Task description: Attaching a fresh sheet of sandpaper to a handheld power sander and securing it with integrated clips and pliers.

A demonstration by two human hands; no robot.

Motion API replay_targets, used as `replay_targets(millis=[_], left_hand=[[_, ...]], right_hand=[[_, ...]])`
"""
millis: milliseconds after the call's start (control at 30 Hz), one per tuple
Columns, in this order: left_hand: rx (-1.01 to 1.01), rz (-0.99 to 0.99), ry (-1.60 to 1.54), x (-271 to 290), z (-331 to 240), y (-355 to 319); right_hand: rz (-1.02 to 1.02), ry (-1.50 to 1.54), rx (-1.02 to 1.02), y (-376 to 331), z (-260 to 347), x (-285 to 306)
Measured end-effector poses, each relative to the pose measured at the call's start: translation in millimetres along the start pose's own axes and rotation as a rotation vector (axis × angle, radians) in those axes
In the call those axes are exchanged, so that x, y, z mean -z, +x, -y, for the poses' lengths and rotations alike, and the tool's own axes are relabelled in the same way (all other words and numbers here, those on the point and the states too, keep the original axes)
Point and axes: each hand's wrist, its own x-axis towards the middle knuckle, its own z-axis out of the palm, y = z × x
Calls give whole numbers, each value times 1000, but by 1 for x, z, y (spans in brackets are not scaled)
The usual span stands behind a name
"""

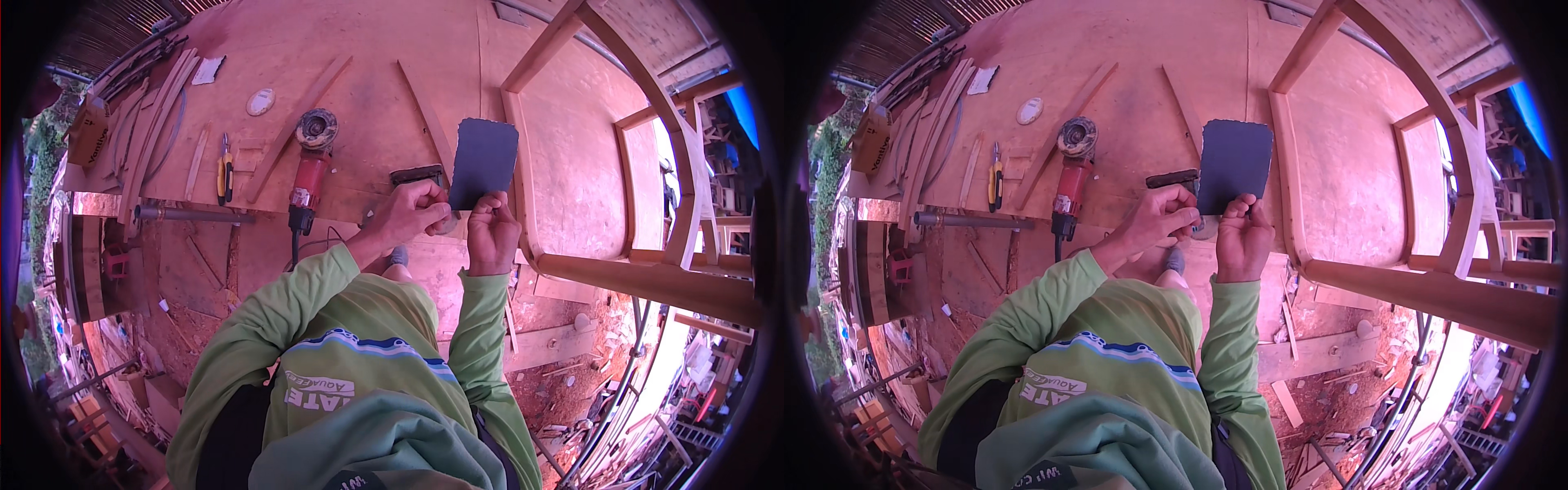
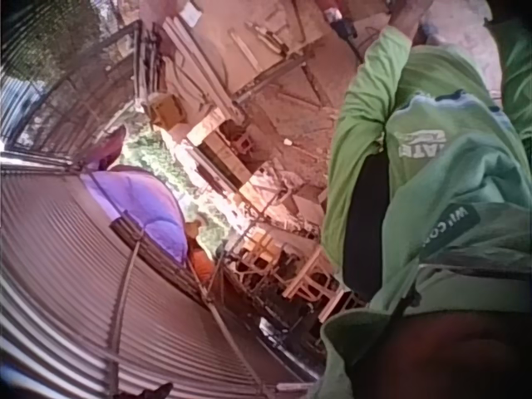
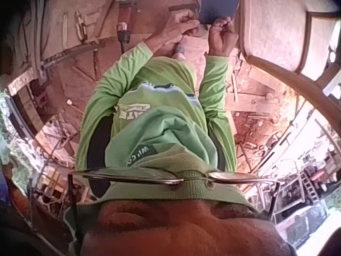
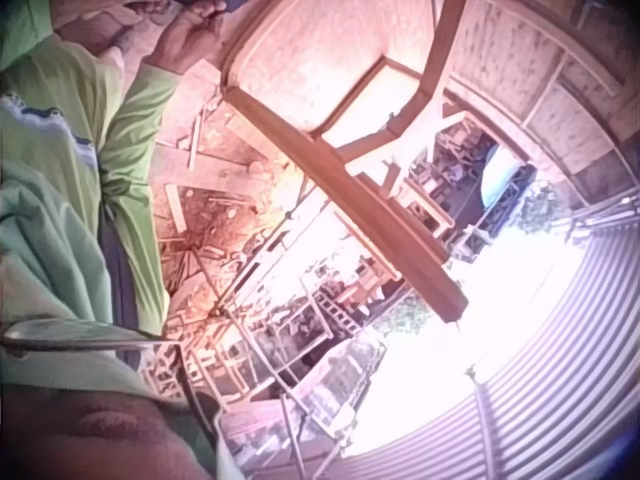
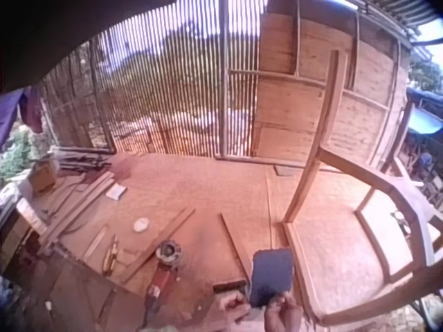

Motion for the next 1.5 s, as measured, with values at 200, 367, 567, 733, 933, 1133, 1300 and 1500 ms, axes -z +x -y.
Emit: replay_targets(millis=[200,367,567,733,933,1133,1300,1500], left_hand=[[-113,-110,82,5,9,9],[-504,-145,582,36,-14,19],[-451,142,952,50,-76,-2],[-494,164,846,48,-72,1],[-232,169,721,50,-64,-3],[-44,149,544,56,-55,3],[-186,139,662,51,-58,6],[-194,95,750,39,-65,7]], right_hand=[[-2,26,-40,0,-8,-7],[-124,-762,352,-27,-28,-19],[624,-1991,697,-55,-32,-87],[994,-2163,571,-14,-42,-76],[851,-2113,156,3,-36,-67],[867,-2143,231,6,-37,-63],[841,-2144,311,4,-38,-63],[923,-2163,451,1,-40,-63]])
